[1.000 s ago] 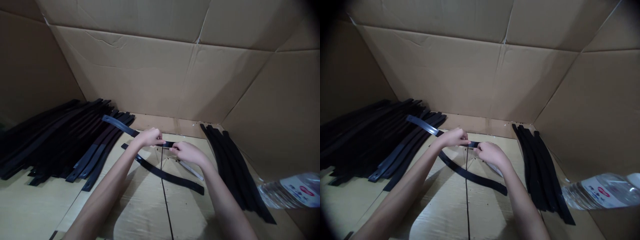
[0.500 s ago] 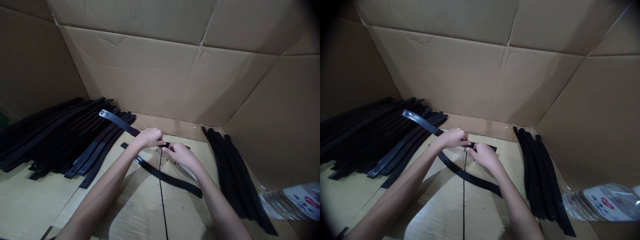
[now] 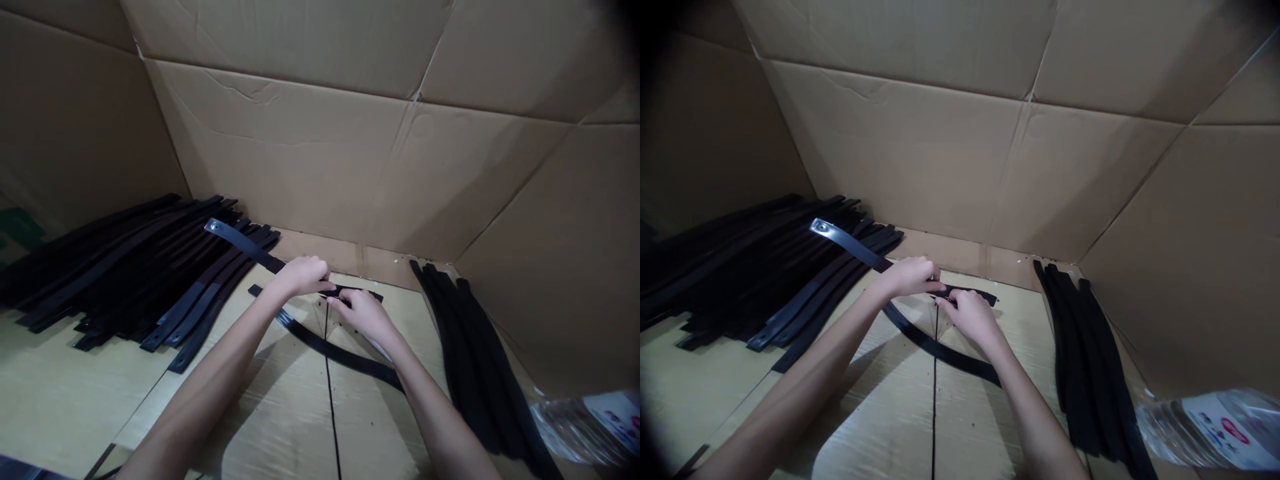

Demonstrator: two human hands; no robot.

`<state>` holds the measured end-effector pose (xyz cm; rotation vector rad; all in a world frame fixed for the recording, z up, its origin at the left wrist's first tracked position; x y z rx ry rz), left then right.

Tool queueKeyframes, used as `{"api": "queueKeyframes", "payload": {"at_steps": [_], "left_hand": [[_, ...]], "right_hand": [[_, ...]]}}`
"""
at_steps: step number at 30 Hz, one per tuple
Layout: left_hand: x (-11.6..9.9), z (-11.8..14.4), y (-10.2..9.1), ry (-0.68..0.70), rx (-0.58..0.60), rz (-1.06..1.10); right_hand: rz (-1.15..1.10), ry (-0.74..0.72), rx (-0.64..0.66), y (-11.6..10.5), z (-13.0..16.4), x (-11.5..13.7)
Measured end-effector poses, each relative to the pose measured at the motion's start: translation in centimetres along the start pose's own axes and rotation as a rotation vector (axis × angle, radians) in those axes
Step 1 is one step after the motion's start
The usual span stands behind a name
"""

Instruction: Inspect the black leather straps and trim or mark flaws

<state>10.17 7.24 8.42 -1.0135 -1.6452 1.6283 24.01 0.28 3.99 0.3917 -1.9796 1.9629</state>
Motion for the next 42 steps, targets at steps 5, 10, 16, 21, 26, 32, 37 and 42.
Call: {"api": "queueKeyframes", "payload": {"at_steps": [5, 10, 16, 21, 26, 32, 37, 42], "left_hand": [[0.21, -0.04, 0.22, 0.002, -0.002, 0.012], [0.32, -0.09, 0.22, -0.003, 0.003, 0.021], [0.49, 0.01, 0.24, -0.009, 0.007, 0.026], [0.83, 0.04, 0.43, -0.015, 0.003, 0.024], [0.84, -0.04, 0.51, -0.011, -0.003, 0.025], [0.75, -0.06, 0.41, -0.011, 0.002, 0.036], [0.69, 0.01, 0.25, -0.018, 0.005, 0.041], [0.62, 0.07, 0.19, -0.022, 0.003, 0.034]], "right_hand": [[-0.015, -0.014, 0.013, 0.15, -0.1, -0.1], [-0.032, -0.031, 0.02, 0.28, -0.2, -0.05], [-0.04, -0.029, 0.02, 0.36, -0.08, 0.08], [-0.034, 0.008, 0.023, 0.05, 0.01, -0.47], [-0.034, 0.032, 0.034, -0.17, -0.1, -0.82], [-0.056, 0.029, 0.017, 0.15, -0.33, -0.72], [-0.073, 0.029, 0.017, 0.15, -0.39, -0.72], [-0.095, 0.038, 0.028, 0.31, -0.32, -0.58]]}}
Point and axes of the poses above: each hand's wrist, its own z-axis away from the middle knuckle, its own y-axis out of the palm, x = y × z, the point moved 3 cm from there along -z, towards the middle knuckle, and after that the axes turned 9 degrees about y, right-handed, at the moved point
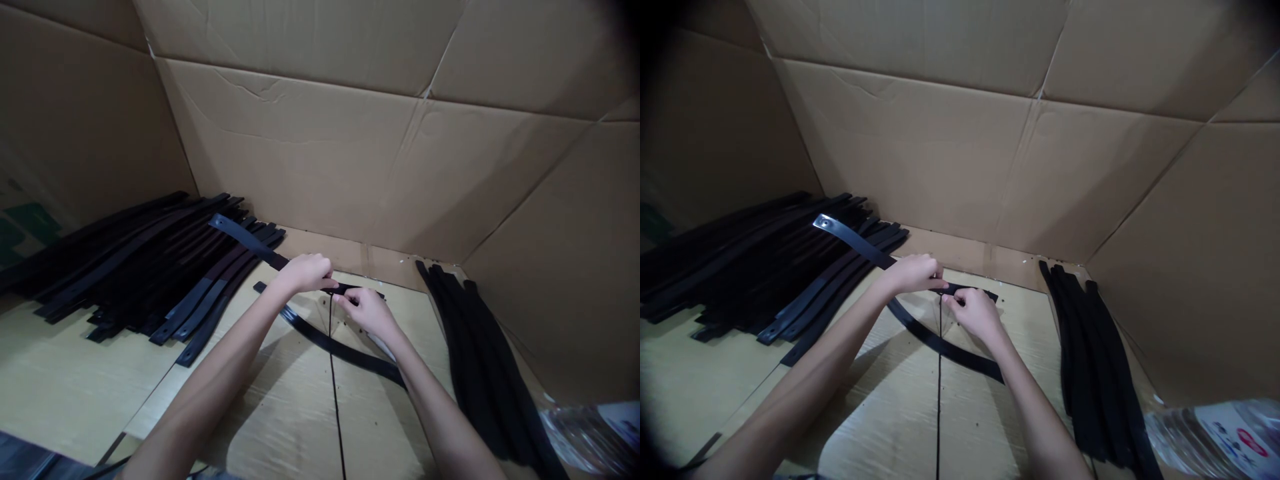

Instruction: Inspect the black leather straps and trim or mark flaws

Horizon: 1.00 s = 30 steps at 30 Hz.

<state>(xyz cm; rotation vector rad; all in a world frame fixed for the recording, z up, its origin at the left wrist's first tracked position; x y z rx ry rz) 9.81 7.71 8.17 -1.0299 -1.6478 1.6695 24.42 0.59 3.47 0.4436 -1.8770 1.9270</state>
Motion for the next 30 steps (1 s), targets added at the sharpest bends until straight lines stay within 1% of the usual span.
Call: {"api": "queueKeyframes", "payload": {"at_steps": [6, 12, 16, 22, 30], "left_hand": [[-0.1, 0.1, 0.0, 0.006, 0.003, -0.005], [0.0, 0.1, -0.1, 0.003, 0.006, 0.001], [0.0, 0.1, -0.1, 0.008, 0.008, -0.003], [-0.5, 0.1, -0.4, 0.015, 0.01, -0.016], [-0.6, 0.2, -0.5, 0.016, 0.012, -0.033]], "right_hand": [[-0.034, -0.018, 0.03, 0.3, -0.1, -0.2], [-0.101, -0.01, 0.108, -0.6, 0.0, -0.8], [-0.142, -0.008, 0.137, -0.8, 0.0, -1.0], [-0.16, 0.008, 0.115, -0.3, -0.1, -0.8], [-0.16, 0.019, 0.1, -0.7, 0.1, -0.6]]}}
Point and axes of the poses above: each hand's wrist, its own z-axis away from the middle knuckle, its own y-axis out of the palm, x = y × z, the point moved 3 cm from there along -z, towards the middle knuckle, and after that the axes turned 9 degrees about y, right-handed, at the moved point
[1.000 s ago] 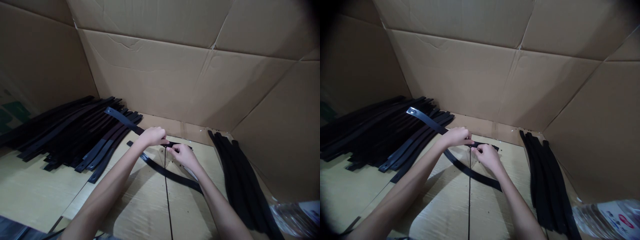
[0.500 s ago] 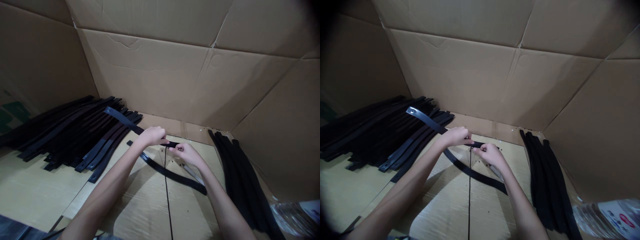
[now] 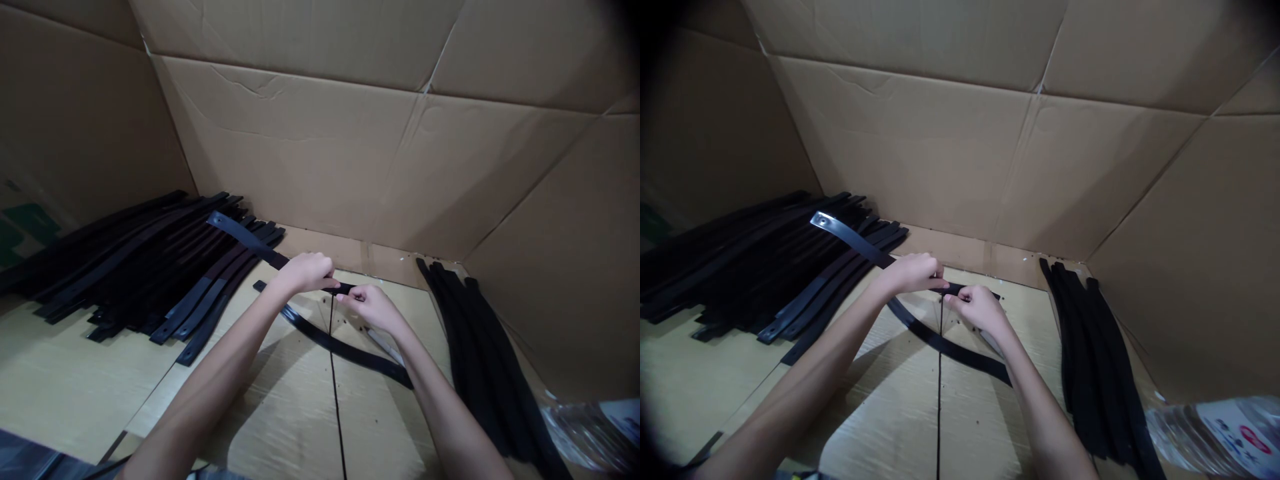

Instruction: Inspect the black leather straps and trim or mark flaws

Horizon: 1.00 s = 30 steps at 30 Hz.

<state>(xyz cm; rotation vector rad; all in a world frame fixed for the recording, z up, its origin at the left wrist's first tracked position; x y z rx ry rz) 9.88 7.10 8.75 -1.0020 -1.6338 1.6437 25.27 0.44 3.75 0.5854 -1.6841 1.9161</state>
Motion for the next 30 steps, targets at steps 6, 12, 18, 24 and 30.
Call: {"api": "queueKeyframes", "payload": {"at_steps": [6, 12, 18, 24, 30], "left_hand": [[0.06, 0.05, -0.05, -0.006, 0.002, -0.014], [0.22, 0.11, -0.03, -0.02, 0.004, -0.018], [0.2, 0.14, -0.22, -0.019, 0.01, -0.013], [-0.09, 0.13, -0.36, -0.019, 0.01, -0.021], [-0.2, 0.18, -0.4, -0.022, 0.001, -0.029]], "right_hand": [[-0.003, -0.014, -0.006, 0.07, -0.02, 0.07], [0.002, -0.019, -0.016, 0.15, -0.11, 0.29], [0.022, -0.008, -0.047, 0.31, -0.14, 0.11], [0.039, -0.002, -0.075, 0.64, -0.38, -0.03], [0.032, -0.015, -0.086, 0.67, -0.46, -0.04]]}}
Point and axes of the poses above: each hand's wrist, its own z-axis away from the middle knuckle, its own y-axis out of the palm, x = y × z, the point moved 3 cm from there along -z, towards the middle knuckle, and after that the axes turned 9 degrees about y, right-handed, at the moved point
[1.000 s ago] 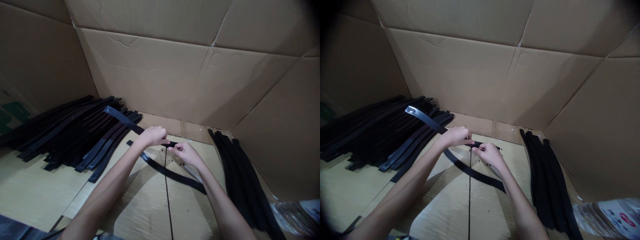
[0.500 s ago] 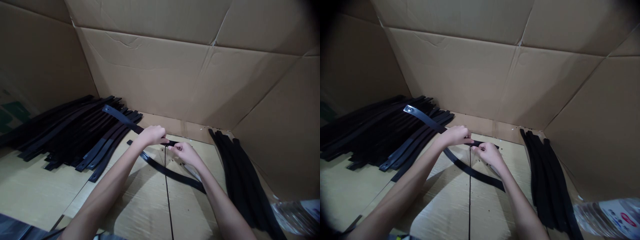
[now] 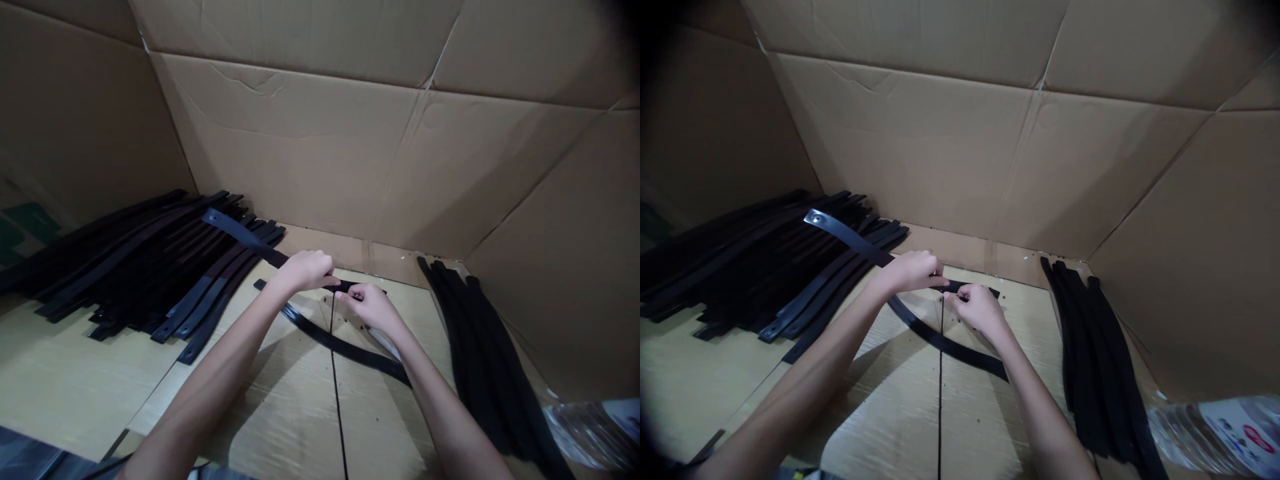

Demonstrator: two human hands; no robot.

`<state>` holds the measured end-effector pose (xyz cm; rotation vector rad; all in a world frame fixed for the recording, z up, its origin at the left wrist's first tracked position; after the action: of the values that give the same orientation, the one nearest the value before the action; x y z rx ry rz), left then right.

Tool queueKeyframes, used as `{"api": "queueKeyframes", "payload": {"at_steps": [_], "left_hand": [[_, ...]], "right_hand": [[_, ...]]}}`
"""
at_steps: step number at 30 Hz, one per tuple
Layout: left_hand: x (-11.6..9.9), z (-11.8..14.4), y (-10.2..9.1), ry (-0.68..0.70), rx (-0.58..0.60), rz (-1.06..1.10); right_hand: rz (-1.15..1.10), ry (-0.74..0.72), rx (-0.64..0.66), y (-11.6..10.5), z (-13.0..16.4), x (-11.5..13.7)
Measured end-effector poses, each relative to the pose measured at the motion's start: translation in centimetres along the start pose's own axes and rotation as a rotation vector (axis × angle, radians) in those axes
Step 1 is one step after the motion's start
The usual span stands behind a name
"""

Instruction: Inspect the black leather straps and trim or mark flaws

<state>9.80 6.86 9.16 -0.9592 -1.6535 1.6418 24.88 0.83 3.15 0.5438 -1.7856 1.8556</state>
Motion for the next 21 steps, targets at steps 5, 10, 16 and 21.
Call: {"api": "queueKeyframes", "payload": {"at_steps": [5, 10, 16, 21], "left_hand": [[0.0, 0.1, -0.2, -0.008, 0.001, 0.005], [0.0, 0.2, -0.4, -0.012, 0.007, 0.022], [0.4, 0.4, -0.4, -0.031, 0.011, 0.061], [0.7, 0.6, -0.5, -0.04, -0.003, 0.108]], "right_hand": [[-0.023, -0.013, 0.009, 0.2, -0.2, -0.2], [-0.057, -0.035, 0.085, -0.3, 0.4, 0.3], [-0.302, -0.067, 0.0, -5.2, 1.3, -0.1], [0.075, 0.261, -0.399, -8.7, 0.1, -5.7]]}}
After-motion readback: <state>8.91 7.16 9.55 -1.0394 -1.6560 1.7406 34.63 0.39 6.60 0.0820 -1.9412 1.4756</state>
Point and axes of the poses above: each hand's wrist, its own z-axis away from the middle knuckle, its own y-axis out of the palm, x = y × z, the point moved 3 cm from there along -z, towards the middle knuckle, and after that the axes turned 9 degrees about y, right-handed, at the moved point
